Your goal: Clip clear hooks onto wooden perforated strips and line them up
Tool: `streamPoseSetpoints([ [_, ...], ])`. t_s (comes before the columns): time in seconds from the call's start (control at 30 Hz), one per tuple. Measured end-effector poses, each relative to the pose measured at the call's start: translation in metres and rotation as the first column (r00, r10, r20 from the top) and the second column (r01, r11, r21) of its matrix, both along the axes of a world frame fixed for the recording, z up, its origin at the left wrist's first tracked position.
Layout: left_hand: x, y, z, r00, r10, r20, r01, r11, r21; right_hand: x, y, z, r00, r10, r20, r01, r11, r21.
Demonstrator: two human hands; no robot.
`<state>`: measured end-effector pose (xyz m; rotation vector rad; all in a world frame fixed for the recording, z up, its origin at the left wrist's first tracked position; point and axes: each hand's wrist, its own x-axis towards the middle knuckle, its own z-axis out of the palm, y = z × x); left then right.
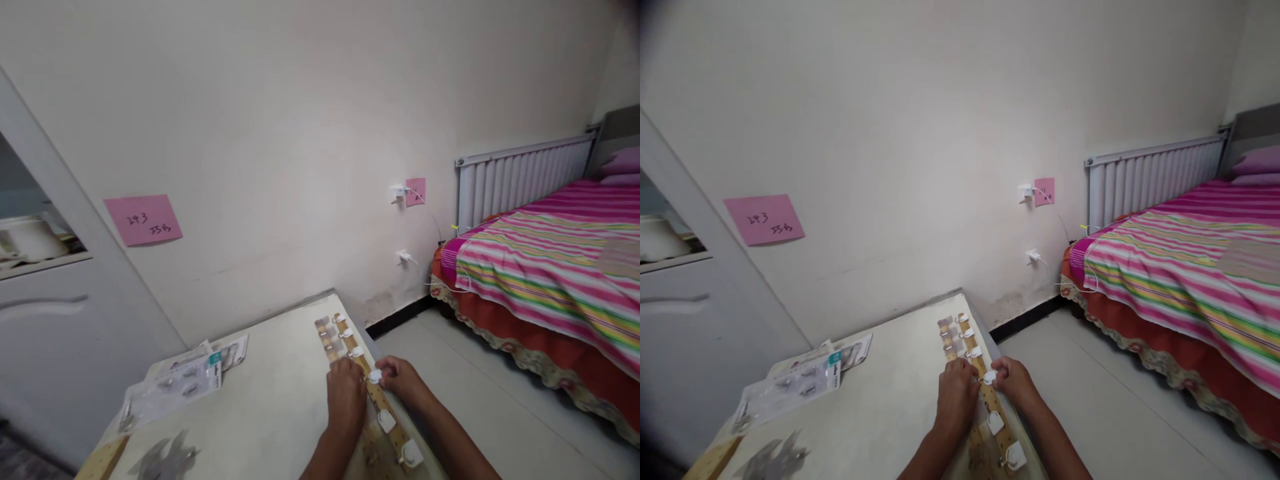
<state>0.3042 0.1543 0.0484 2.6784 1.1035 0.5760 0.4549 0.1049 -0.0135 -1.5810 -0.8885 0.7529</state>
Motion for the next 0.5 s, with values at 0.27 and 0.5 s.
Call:
streamPoseSetpoints([
  [0.27, 0.003, 0.003, -0.005, 1.000, 0.022, -0.020, -0.022, 1.000, -0.002, 0.000, 0.007, -0.004, 0.999, -0.009, 0.046, 0.009, 1.000, -0.007],
  [0.5, 0.005, 0.010, -0.010, 0.998, 0.047, -0.040, -0.048, 0.998, -0.029, -0.001, 0.011, -0.008, 0.995, -0.032, 0.092, 0.034, 0.999, -0.018],
])
